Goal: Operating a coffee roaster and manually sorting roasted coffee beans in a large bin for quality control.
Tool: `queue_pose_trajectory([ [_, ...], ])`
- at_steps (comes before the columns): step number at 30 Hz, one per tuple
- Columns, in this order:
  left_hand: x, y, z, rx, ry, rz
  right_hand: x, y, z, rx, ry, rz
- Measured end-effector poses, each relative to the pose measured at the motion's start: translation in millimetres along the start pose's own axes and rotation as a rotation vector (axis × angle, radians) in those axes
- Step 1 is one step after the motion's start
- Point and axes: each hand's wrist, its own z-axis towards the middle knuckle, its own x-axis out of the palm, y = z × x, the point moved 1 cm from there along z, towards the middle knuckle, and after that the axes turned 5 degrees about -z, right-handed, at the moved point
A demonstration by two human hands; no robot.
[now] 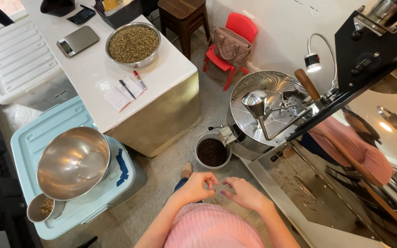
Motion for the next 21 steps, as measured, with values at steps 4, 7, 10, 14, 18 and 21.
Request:
queue_pose_trajectory([
  [4,9.4,23.4,10.0,0.096,-0.014,-0.002,-0.1,-0.4,-1.2,-0.052,-0.025,-0.002],
  [7,13.6,44.8,24.3,0.058,-0.032,0.005,-5.4,2.6,-1.5,-0.088,-0.047,0.033],
  [10,16.9,44.9,22.4,0.057,-0.015,0.013,-0.7,-1.7,-2.3,-0.077,-0.039,0.047],
  [14,12.2,23.3,10.4,0.046,0.02,0.026,-1.3,-2.7,-6.2,-0.057,-0.041,0.038],
  [18,14.2,20.5,13.5,0.066,0.03,0.019,-3.9,-5.6,-9.8,-0.023,-0.028,0.067],
  [21,18.0,20.8,16.7,0.104,0.032,0.018,-2.3,-7.7,-11.4,-0.011,-0.02,0.074],
])
